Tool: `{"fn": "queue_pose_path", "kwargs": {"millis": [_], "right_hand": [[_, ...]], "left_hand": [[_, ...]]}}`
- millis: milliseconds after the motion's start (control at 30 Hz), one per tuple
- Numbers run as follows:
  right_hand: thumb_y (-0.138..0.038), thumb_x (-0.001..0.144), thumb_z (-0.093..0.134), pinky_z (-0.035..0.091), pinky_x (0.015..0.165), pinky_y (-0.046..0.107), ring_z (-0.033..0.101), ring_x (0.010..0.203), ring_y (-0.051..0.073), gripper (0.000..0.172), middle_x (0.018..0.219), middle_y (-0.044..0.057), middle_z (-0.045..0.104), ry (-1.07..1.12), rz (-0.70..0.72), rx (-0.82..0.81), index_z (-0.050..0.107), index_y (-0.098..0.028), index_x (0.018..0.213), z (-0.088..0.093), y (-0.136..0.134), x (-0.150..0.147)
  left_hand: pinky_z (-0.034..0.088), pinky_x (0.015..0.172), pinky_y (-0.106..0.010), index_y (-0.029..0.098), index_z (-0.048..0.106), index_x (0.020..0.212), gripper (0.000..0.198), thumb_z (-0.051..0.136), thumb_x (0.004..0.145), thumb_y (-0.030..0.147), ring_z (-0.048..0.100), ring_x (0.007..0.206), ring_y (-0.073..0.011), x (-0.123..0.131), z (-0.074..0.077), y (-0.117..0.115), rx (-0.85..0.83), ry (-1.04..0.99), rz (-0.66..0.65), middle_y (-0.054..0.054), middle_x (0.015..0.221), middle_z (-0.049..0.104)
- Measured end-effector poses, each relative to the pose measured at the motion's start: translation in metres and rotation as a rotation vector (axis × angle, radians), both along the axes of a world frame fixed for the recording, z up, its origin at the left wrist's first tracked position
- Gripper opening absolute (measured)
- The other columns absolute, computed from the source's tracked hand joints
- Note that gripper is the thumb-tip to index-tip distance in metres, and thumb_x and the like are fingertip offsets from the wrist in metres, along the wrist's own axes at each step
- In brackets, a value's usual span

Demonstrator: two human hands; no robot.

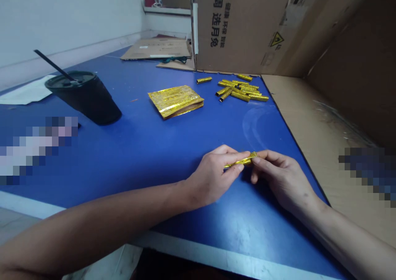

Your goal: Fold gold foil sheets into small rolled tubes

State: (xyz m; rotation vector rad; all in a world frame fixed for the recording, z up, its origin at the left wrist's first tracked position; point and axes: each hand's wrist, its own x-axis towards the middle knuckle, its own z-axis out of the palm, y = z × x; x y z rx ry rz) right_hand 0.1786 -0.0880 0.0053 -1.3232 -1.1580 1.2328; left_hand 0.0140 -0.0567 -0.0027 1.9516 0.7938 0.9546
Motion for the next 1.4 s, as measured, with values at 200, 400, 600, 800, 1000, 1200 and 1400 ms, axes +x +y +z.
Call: {"fn": "queue_pose_path", "kwargs": {"millis": [200, 400, 600, 800, 1000, 1200, 1400], "right_hand": [[-0.034, 0.072, 0.062, 0.040, 0.047, 0.023, 0.051, 0.044, 0.010, 0.020, 0.047, -0.001, 0.057, 0.019, -0.007, -0.011, 0.056, -0.016, 0.065, -0.001, -0.002, -0.002], [-0.029, 0.068, 0.068, 0.048, 0.048, 0.026, 0.058, 0.050, 0.011, 0.029, 0.071, -0.002, 0.063, 0.103, -0.023, 0.117, 0.053, -0.022, 0.091, -0.001, -0.004, -0.006], [-0.029, 0.071, 0.066, 0.052, 0.058, 0.028, 0.062, 0.056, 0.013, 0.017, 0.066, 0.002, 0.067, -0.001, 0.009, 0.142, 0.063, -0.019, 0.084, 0.000, -0.005, -0.004], [-0.028, 0.071, 0.066, 0.049, 0.058, 0.026, 0.061, 0.058, 0.012, 0.013, 0.064, 0.000, 0.066, -0.013, -0.055, 0.185, 0.066, -0.021, 0.082, -0.004, -0.005, -0.002], [-0.027, 0.072, 0.066, 0.048, 0.062, 0.028, 0.061, 0.060, 0.014, 0.009, 0.064, 0.000, 0.066, -0.076, -0.083, 0.232, 0.066, -0.021, 0.078, -0.003, -0.008, -0.001], [-0.030, 0.071, 0.066, 0.050, 0.058, 0.029, 0.062, 0.058, 0.014, 0.019, 0.069, 0.001, 0.067, -0.041, -0.074, 0.219, 0.064, -0.022, 0.087, -0.003, -0.005, -0.001], [-0.029, 0.073, 0.064, 0.050, 0.061, 0.030, 0.063, 0.060, 0.015, 0.016, 0.066, 0.001, 0.068, -0.080, -0.057, 0.244, 0.066, -0.022, 0.087, -0.004, -0.005, 0.001]], "left_hand": [[0.044, 0.085, -0.024, 0.015, 0.061, 0.105, 0.028, 0.053, 0.078, 0.013, 0.057, 0.093, -0.0132, 0.000, -0.001, 0.001, 0.033, -0.017, 0.010, -0.007, 0.099, 0.061], [0.045, 0.079, -0.025, 0.021, 0.064, 0.101, 0.024, 0.050, 0.082, 0.017, 0.058, 0.086, -0.0131, -0.003, 0.003, 0.002, -0.041, -0.037, -0.009, -0.003, 0.093, 0.064], [0.047, 0.073, -0.025, 0.018, 0.064, 0.098, 0.023, 0.057, 0.077, 0.023, 0.059, 0.080, -0.0134, -0.001, 0.001, 0.005, -0.181, -0.088, 0.043, -0.004, 0.090, 0.064], [0.047, 0.057, -0.020, 0.012, 0.062, 0.091, 0.023, 0.061, 0.071, 0.023, 0.055, 0.058, -0.0078, 0.002, 0.003, 0.007, -0.448, -0.206, 0.059, -0.002, 0.072, 0.063], [0.046, 0.056, -0.019, 0.012, 0.060, 0.086, 0.017, 0.061, 0.072, 0.021, 0.056, 0.059, -0.0080, 0.001, 0.007, 0.006, -0.476, -0.263, 0.069, -0.001, 0.067, 0.062], [0.045, 0.053, -0.019, 0.011, 0.060, 0.078, 0.010, 0.059, 0.071, 0.019, 0.055, 0.054, -0.0074, 0.002, 0.009, 0.007, -0.493, -0.274, 0.088, 0.000, 0.060, 0.060], [0.047, 0.056, -0.020, 0.012, 0.057, 0.092, 0.022, 0.059, 0.073, 0.022, 0.059, 0.063, -0.0092, 0.001, 0.009, 0.009, -0.520, -0.346, 0.065, -0.003, 0.075, 0.064]]}}
